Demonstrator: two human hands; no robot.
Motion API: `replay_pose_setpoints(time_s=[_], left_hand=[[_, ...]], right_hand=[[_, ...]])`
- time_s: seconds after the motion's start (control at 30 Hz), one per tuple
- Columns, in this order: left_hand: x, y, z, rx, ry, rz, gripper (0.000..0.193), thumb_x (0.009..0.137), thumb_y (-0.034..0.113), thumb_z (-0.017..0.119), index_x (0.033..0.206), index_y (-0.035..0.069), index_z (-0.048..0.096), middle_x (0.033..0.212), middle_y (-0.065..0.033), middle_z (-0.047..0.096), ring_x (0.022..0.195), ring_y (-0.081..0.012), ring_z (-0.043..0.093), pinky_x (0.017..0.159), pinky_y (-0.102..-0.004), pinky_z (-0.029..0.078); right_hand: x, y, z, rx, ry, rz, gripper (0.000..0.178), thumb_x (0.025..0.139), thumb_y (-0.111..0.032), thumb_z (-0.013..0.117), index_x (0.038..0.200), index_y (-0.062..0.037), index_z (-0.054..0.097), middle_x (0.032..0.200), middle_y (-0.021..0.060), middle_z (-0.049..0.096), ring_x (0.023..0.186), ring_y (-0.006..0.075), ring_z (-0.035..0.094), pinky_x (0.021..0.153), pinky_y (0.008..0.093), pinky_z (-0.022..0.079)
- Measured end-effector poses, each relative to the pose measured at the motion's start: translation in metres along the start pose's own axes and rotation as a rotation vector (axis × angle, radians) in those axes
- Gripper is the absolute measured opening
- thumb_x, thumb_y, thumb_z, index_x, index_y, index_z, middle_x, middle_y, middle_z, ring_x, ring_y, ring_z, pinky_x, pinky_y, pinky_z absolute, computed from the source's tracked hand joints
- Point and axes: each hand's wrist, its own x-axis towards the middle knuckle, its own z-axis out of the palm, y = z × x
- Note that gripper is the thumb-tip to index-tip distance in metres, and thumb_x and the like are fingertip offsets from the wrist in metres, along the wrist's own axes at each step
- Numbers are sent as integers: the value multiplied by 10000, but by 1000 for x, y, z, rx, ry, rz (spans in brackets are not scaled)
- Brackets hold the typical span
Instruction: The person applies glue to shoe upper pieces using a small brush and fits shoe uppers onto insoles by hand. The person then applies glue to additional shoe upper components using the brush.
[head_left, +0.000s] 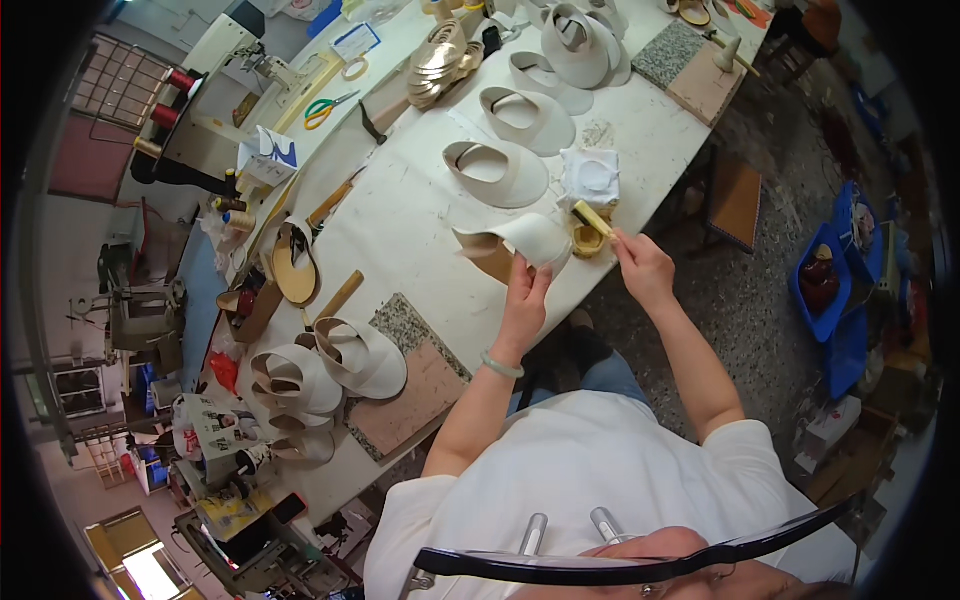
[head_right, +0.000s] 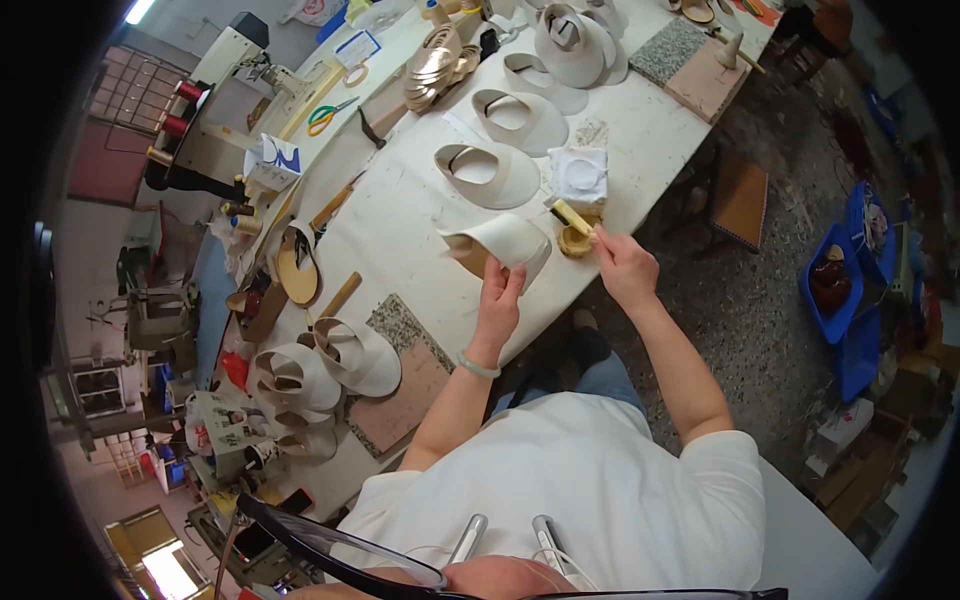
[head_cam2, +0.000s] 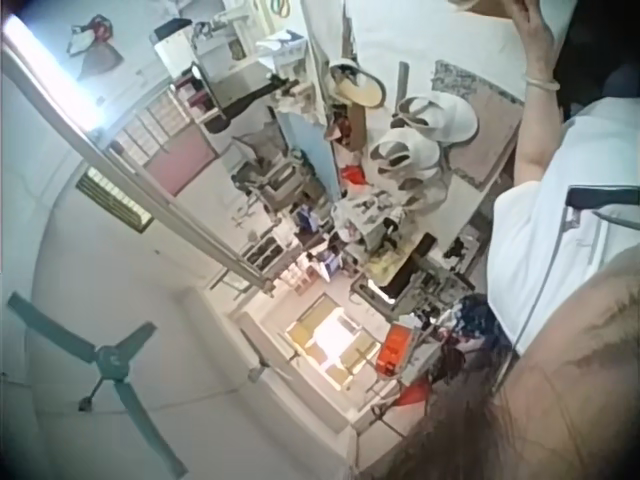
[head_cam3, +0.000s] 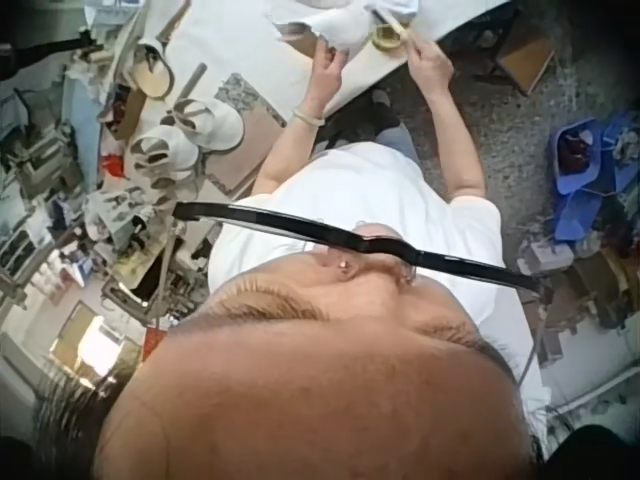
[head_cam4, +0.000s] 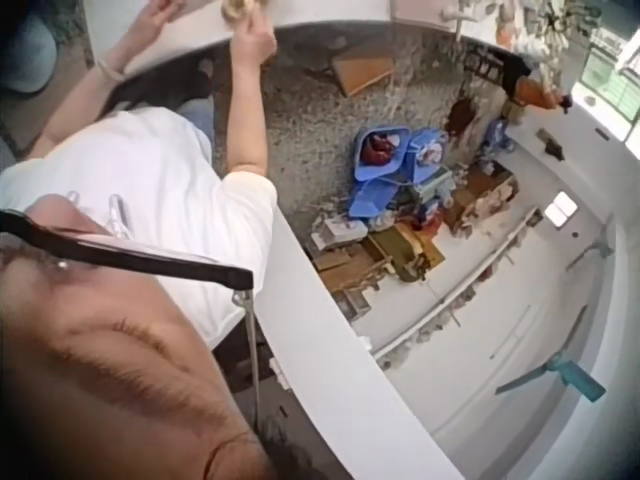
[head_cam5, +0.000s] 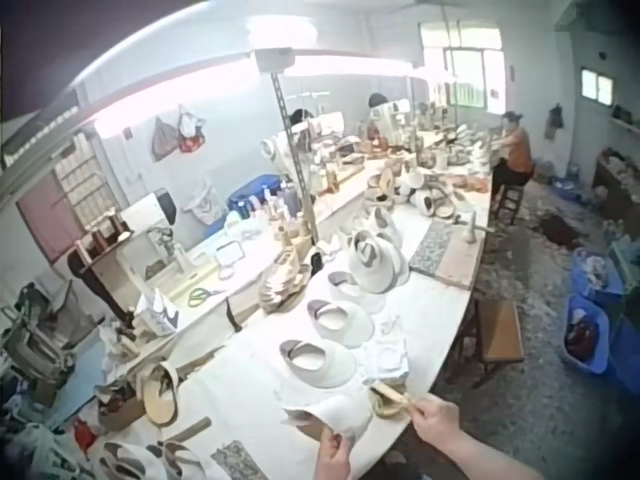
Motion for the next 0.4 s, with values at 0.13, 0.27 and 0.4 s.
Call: replay_pose_setpoints(time_s=[0.13, 0.27, 0.4], left_hand=[[-2, 14, -20, -444, 83, -88, 468, 982, 167, 461, 1407, 128, 271, 1263, -63, 508, 1108, -166, 544, 894, -316, 470], [-2, 40, -28, -673, 174, -136, 394, 996, 178, 397, 1377, 127, 312, 1270, -60, 513, 1136, -220, 545, 926, -425, 484], [-5, 32, -50, -800, 223, -129, 430, 994, 215, 405, 1402, 181, 270, 1335, -80, 459, 1169, -249, 527, 951, -458, 464]], right_hand=[[-19, -26, 9, 244, -4, -226, 184, 867, -282, 615, 994, -179, 699, 716, 91, 589, 657, 296, 605, 558, 393, 465], [-11, -20, 15, 309, -47, -168, 220, 859, -243, 640, 1057, -160, 690, 707, 91, 592, 625, 259, 607, 558, 348, 468], [-9, -12, 36, 230, -214, -65, 265, 848, -224, 664, 1091, -120, 678, 790, 109, 635, 686, 191, 641, 609, 307, 491]])
